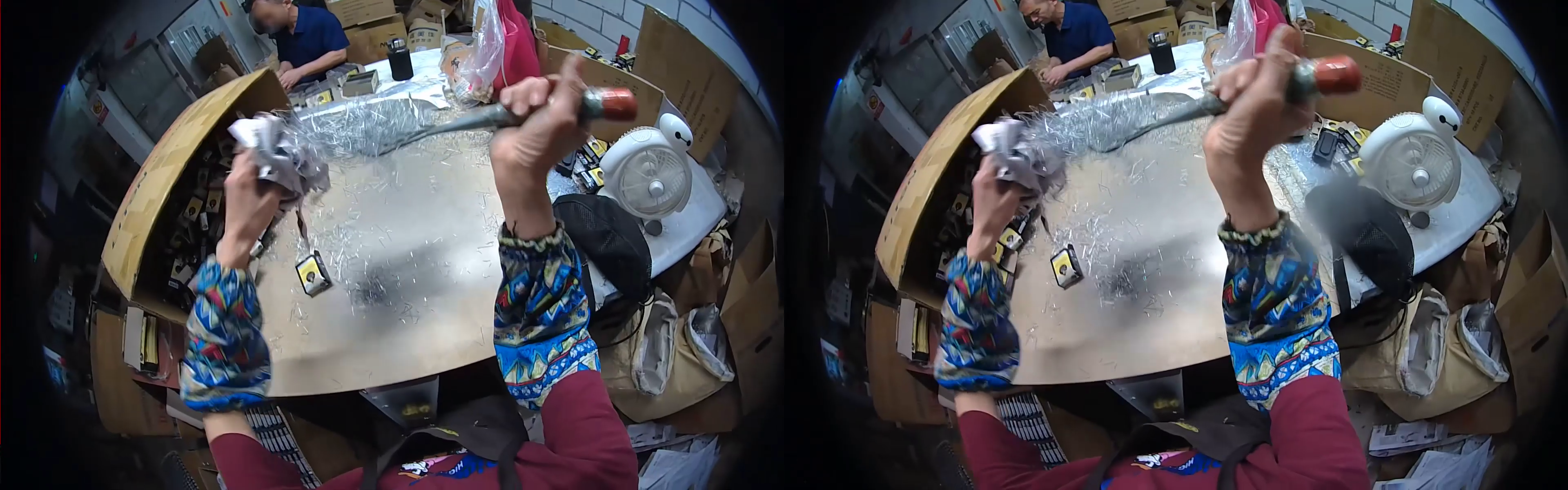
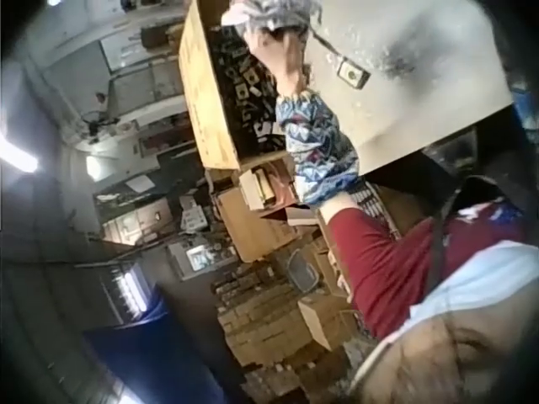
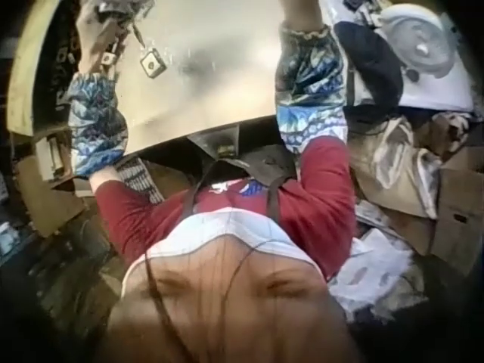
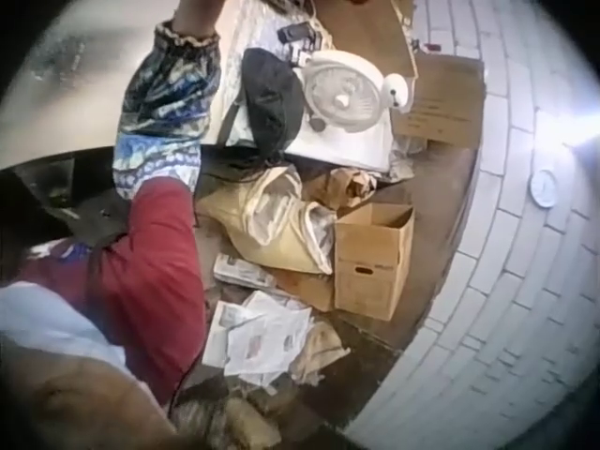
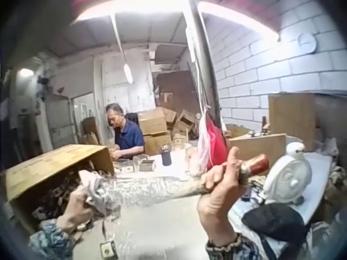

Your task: Packaging and labeling measuring tapes and cleaning the workbench area.

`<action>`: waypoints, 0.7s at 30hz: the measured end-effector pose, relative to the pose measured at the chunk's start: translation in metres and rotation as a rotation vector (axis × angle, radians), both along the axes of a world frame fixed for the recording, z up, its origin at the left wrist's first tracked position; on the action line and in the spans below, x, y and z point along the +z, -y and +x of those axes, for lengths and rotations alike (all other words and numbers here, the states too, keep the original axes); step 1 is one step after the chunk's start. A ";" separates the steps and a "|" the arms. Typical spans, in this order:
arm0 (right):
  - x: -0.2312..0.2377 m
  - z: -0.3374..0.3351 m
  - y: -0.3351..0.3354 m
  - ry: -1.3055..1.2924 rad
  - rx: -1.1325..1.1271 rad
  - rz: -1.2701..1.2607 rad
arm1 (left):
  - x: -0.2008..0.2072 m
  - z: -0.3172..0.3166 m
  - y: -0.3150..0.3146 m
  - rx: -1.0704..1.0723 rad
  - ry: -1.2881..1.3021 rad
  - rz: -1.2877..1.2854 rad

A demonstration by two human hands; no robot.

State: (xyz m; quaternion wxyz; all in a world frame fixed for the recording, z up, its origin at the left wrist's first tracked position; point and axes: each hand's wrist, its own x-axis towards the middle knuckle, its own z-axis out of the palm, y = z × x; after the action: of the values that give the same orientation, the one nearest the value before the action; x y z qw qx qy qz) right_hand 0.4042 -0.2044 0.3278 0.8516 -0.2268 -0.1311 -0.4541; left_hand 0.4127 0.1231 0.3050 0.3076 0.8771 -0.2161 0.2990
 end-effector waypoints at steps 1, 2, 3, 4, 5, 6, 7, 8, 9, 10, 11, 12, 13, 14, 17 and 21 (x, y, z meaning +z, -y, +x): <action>0.003 0.011 -0.006 -0.017 -0.042 -0.110 | 0.003 0.007 -0.002 0.120 -0.055 0.263; -0.003 0.012 -0.012 -0.063 -0.020 -0.174 | 0.000 0.007 0.001 0.140 -0.041 0.116; -0.009 0.014 -0.016 -0.111 0.003 -0.238 | -0.005 0.005 -0.001 0.145 -0.041 0.111; -0.008 0.012 -0.014 -0.078 -0.046 -0.190 | -0.010 0.001 -0.001 0.096 0.160 0.185; -0.004 0.010 -0.002 0.009 0.004 -0.071 | -0.014 0.000 -0.001 0.047 0.360 0.256; 0.003 0.017 0.002 0.053 0.002 -0.076 | -0.010 0.004 -0.002 0.017 0.254 0.203; 0.006 0.022 0.003 0.089 0.020 -0.082 | -0.010 0.006 -0.006 0.042 0.308 0.206; 0.008 0.021 -0.008 0.016 0.039 -0.230 | -0.011 0.012 -0.011 0.062 0.401 0.276; 0.011 0.027 -0.021 0.031 0.131 -0.219 | -0.013 0.016 -0.014 0.080 0.492 0.347; 0.018 0.019 -0.031 0.027 0.082 -0.177 | -0.010 0.015 -0.008 0.053 0.464 0.408; 0.033 0.006 -0.030 0.032 0.023 -0.140 | -0.012 0.018 -0.003 0.026 0.517 0.373; 0.042 0.001 -0.027 0.060 0.062 -0.078 | -0.013 0.020 -0.004 0.052 0.544 0.377; 0.045 -0.002 -0.028 0.086 0.112 -0.014 | -0.013 0.017 -0.007 0.086 0.567 0.386; 0.047 0.002 -0.032 0.074 0.115 -0.215 | -0.008 0.024 -0.007 0.101 0.453 0.496; 0.036 0.002 -0.040 0.060 0.026 -0.201 | -0.013 0.011 0.010 0.059 0.711 0.380; 0.031 0.009 -0.050 0.122 -0.004 -0.352 | -0.015 0.027 0.006 0.079 0.703 0.408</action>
State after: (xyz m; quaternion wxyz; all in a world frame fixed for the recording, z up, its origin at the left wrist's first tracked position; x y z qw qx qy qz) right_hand 0.4130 -0.1547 0.3583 0.7884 -0.3444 -0.2595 -0.4387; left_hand 0.4395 0.1172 0.2896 0.0227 0.7721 -0.3291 0.5432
